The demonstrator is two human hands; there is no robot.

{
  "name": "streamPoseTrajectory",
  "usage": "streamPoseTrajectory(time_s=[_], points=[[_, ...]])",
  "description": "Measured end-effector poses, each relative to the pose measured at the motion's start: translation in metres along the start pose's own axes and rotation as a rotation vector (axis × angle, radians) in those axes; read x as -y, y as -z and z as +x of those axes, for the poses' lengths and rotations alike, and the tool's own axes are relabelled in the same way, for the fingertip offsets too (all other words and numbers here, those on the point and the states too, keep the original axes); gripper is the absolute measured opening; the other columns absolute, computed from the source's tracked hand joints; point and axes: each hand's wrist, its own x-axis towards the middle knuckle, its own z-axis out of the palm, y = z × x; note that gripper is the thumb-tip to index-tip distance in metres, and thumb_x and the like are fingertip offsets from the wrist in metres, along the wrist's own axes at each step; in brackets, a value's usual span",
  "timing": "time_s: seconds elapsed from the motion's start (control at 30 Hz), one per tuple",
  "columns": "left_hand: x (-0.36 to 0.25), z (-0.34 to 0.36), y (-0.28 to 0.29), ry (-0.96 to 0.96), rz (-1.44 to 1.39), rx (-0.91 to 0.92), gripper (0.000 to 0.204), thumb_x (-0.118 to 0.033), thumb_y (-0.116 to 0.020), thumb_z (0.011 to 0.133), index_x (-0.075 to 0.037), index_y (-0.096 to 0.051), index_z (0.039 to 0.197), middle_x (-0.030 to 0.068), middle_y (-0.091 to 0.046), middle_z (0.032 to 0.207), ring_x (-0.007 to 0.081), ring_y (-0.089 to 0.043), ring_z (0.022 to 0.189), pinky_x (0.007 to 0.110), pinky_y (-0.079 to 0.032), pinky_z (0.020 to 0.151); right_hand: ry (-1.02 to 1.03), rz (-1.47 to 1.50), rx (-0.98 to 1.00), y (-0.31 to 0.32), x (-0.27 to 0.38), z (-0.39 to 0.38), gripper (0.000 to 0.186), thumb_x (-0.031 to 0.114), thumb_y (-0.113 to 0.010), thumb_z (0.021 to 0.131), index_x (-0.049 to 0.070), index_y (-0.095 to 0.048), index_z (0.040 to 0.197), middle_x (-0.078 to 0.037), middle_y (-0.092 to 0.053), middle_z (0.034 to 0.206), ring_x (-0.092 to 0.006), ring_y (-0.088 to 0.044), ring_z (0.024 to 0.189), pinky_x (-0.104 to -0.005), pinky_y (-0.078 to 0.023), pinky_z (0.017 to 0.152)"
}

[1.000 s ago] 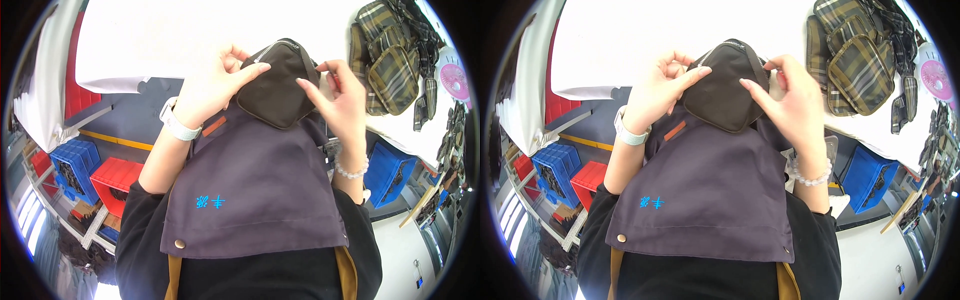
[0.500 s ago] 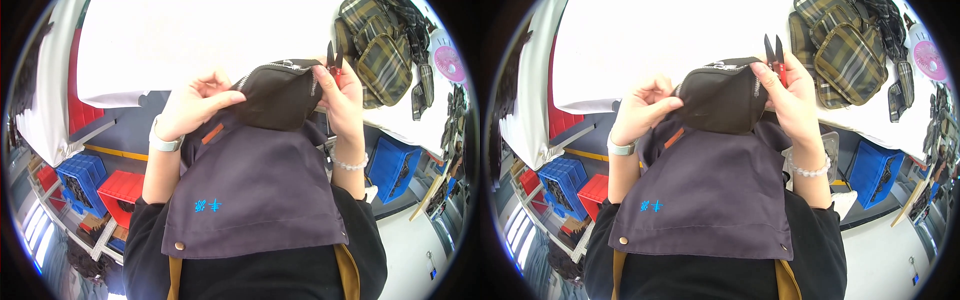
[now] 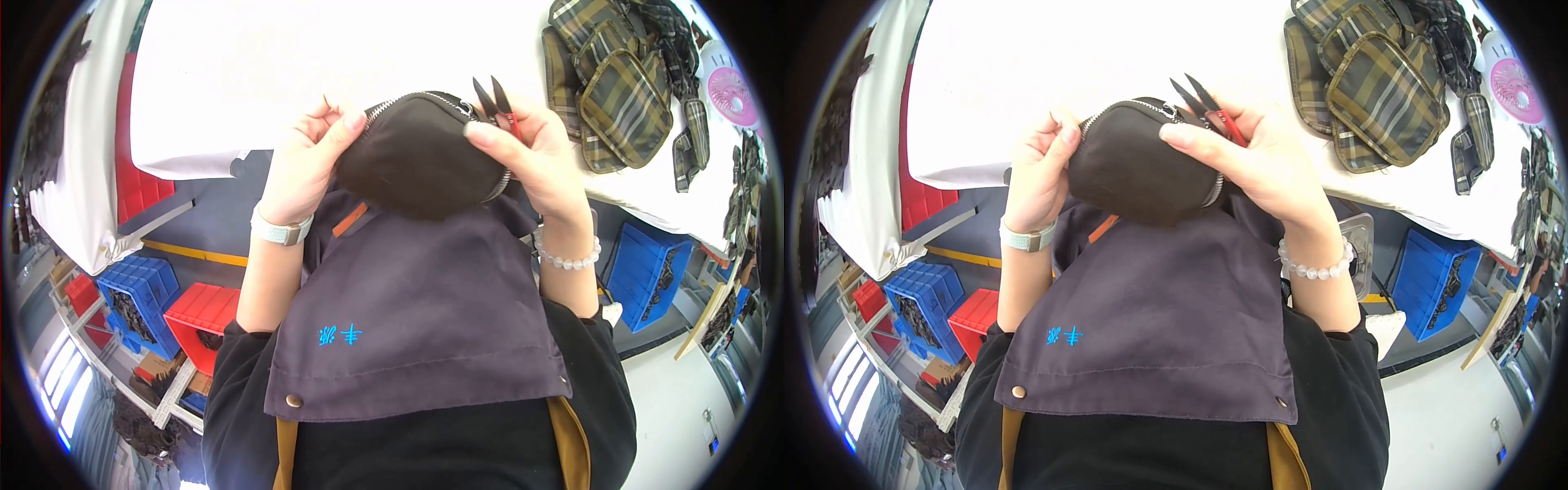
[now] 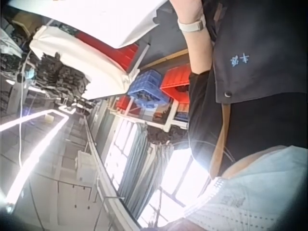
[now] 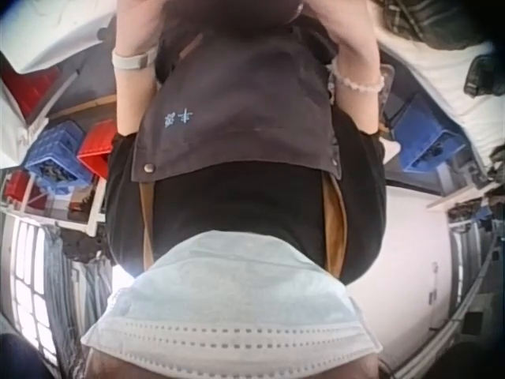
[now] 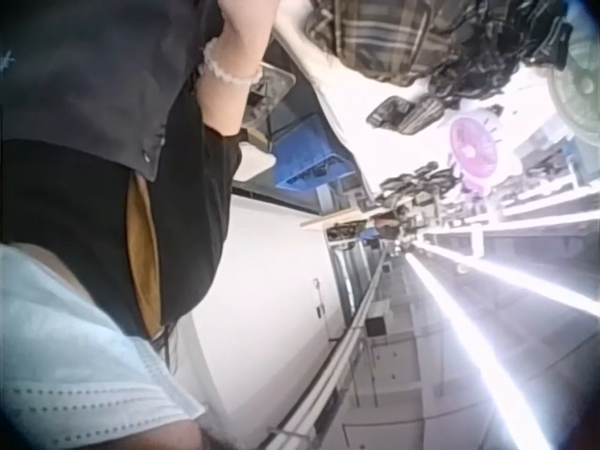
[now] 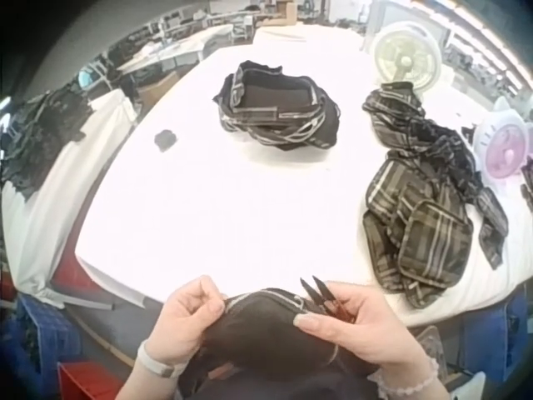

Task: Trimming loose threads from small fabric pouches using thread snips.

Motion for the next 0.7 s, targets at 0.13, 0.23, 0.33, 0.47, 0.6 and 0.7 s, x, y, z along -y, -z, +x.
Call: streamPoseTrajectory(time_s=[0.13,0.23,0.33,0.47,0.6,0.7], points=[[0.012,-0.006,-0.017,-0.043,-0.344,-0.151,0.051,-0.042,-0.050,0.105,-0.004,-0.052,0.139,0.0099,-0.066,0.126,0.0213,-0.062,0.117,0.039,-0.048,0.103,0.053,0.541,-0.217,-0.016,0.003,0.007,0.025,0.018,-0.063,0.101,0.002,-0.061,0.119,-0.003,-0.071,0.096,-0.0111,-0.068,0.084,-0.0245,-0.056,0.073],[0.027,0.000,-0.015,-0.108,-0.414,0.200,0.057,-0.045,-0.056,0.101,-0.003,-0.049,0.140,0.0155,-0.064,0.127,0.0299,-0.059,0.123,0.046,-0.047,0.106,0.153,0.667,-0.229,-0.006,-0.004,0.012,0.015,0.023,-0.056,0.105,0.009,-0.061,0.110,-0.002,-0.070,0.096,-0.0076,-0.065,0.070,-0.0213,-0.051,0.058],[0.027,-0.003,-0.032,-0.088,-0.185,0.081,0.050,-0.039,-0.055,0.103,-0.005,-0.050,0.139,0.0139,-0.060,0.136,0.0301,-0.059,0.124,0.045,-0.049,0.106,0.192,0.699,-0.211,-0.009,-0.010,0.013,0.012,0.024,-0.056,0.105,0.012,-0.061,0.105,0.000,-0.070,0.094,-0.0038,-0.059,0.064,-0.0194,-0.042,0.052],[0.029,-0.003,-0.044,-0.129,-0.267,0.017,0.039,-0.029,-0.050,0.106,-0.005,-0.053,0.136,0.0115,-0.060,0.136,0.0266,-0.060,0.124,0.042,-0.050,0.105,0.039,0.640,-0.532,-0.035,0.004,0.015,0.019,0.028,-0.055,0.105,0.011,-0.062,0.102,0.004,-0.066,0.085,-0.0006,-0.047,0.057,-0.0195,-0.039,0.051],[0.017,0.000,-0.040,-0.166,-0.462,0.030,0.035,-0.025,-0.047,0.108,-0.005,-0.053,0.136,0.0089,-0.062,0.133,0.0218,-0.062,0.122,0.041,-0.051,0.104,0.143,1.101,0.112,0.002,-0.036,0.013,0.037,0.041,-0.053,0.104,0.007,-0.063,0.113,-0.005,-0.071,0.100,-0.0095,-0.067,0.079,-0.0228,-0.053,0.066],[0.009,-0.003,-0.036,-0.175,-0.430,0.010,0.035,-0.023,-0.047,0.108,-0.005,-0.052,0.138,0.0080,-0.063,0.132,0.0190,-0.063,0.118,0.040,-0.051,0.103,-0.166,0.957,-0.457,-0.025,-0.002,0.026,0.058,0.047,-0.049,0.104,-0.005,-0.058,0.128,-0.002,-0.069,0.094,-0.0032,-0.055,0.065,-0.0182,-0.044,0.056]])
